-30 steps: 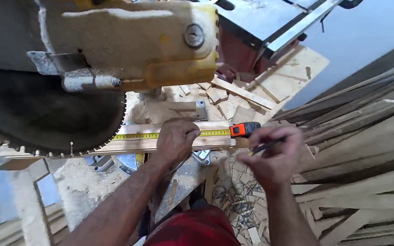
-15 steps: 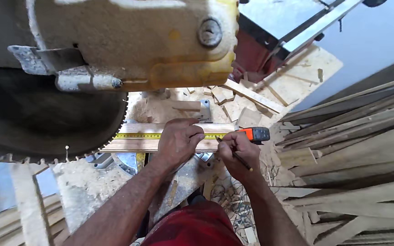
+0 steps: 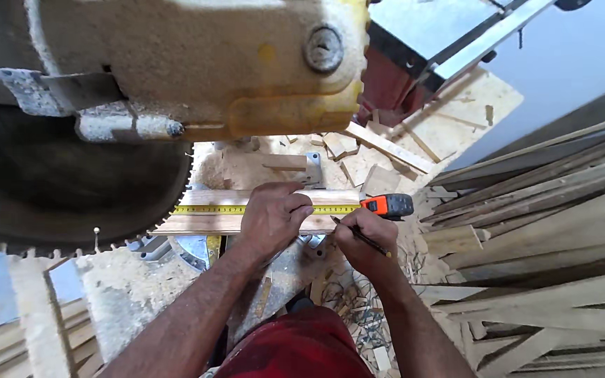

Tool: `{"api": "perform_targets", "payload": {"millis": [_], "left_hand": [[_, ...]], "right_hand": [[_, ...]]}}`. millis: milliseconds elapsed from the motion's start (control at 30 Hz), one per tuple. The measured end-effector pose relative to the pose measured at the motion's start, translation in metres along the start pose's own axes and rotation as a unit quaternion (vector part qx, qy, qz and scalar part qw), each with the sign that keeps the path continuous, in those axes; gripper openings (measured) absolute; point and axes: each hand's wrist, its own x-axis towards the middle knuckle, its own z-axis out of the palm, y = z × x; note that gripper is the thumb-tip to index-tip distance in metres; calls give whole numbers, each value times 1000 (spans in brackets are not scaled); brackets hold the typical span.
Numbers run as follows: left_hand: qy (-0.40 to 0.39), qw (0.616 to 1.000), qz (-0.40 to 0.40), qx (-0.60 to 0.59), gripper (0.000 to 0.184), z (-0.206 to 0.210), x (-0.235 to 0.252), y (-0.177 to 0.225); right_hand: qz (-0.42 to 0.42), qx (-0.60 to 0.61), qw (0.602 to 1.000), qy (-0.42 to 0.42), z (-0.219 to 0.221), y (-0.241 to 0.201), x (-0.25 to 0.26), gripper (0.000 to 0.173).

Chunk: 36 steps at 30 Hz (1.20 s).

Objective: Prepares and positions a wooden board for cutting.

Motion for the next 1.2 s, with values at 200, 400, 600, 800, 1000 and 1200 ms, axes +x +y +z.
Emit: {"api": "perform_targets", "payload": {"millis": [200,400,600,800,1000,1200], "left_hand": [[-7,1000,-7,4,27,-1,0,1],[0,1000,-3,4,27,0,0,1],[1,1000,-2,6,27,0,0,2],[5,1000,-2,6,26,0,-1,2],[1,1000,0,7,27,0,-1,1],[9,1000,1,5,26,1,-1,1]], "right_hand": [[8,-21,1000,1,1,-1,0,10],[12,-22,1000,0,1,-2,0,9],[26,-16,1000,2,1,-3,0,10],[21,-25,999,5,2,-3,0,10],[22,-19,1000,4,1,-3,1,10],[13,-2,1000,-1,0,-2,2,11]]}}
